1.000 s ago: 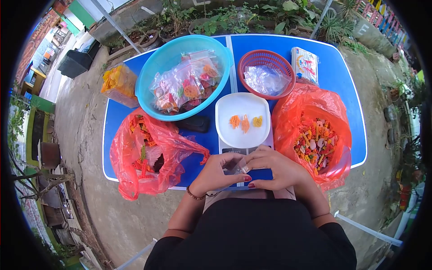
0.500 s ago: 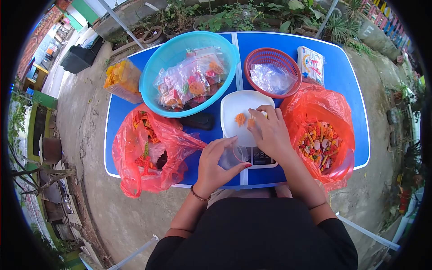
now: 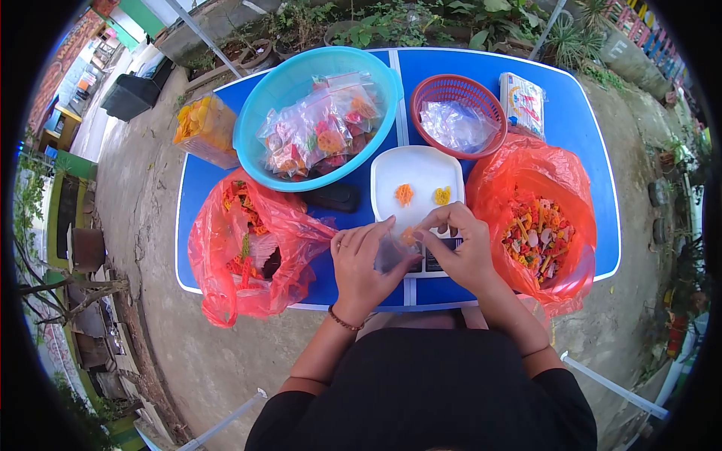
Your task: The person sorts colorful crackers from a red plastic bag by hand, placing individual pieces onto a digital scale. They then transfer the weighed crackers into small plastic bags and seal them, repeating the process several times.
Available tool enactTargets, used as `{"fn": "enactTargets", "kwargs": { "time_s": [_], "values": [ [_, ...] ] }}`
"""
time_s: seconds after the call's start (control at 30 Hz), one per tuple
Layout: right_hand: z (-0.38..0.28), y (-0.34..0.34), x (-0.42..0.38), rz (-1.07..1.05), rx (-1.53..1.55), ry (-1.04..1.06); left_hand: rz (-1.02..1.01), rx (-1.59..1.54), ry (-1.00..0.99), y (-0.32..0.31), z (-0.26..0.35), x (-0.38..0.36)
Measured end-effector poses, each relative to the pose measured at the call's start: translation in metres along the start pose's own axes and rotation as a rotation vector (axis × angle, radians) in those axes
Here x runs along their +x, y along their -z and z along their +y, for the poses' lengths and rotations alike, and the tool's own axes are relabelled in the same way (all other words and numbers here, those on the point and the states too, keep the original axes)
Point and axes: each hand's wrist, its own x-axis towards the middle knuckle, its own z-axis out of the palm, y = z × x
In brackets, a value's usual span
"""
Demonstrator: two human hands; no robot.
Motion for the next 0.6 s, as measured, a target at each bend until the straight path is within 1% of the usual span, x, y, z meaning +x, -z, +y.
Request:
{"fn": "enactTargets", "kwargs": {
  "time_s": [0.1, 0.2, 0.3, 0.4, 0.5, 0.6],
  "values": [
    [0.003, 0.003, 0.004, -0.094, 0.001, 0.062, 0.012, -0.014, 0.004, -0.001, 0.000, 0.001],
    [0.018, -0.002, 0.012, 0.007, -0.117, 0.006, 0.033, -0.033, 0.039, 0.000, 0.001, 0.001],
    [0.026, -0.007, 0.026, 0.006, -0.470, 0.191, 0.053, -0.055, 0.048, 0.001, 0.004, -0.001],
    [0.024, -0.016, 0.034, -0.037, -0.572, 0.173, 0.049, -0.064, 0.038, 0.000, 0.004, -0.003],
    [0.025, -0.020, 0.038, -0.047, -0.598, 0.212, 0.043, -0.046, 0.025, 0.000, 0.003, -0.004],
    [0.025, -0.018, 0.038, -0.033, -0.494, 0.192, 0.047, -0.023, 0.030, 0.000, 0.001, -0.003]
  ]
}}
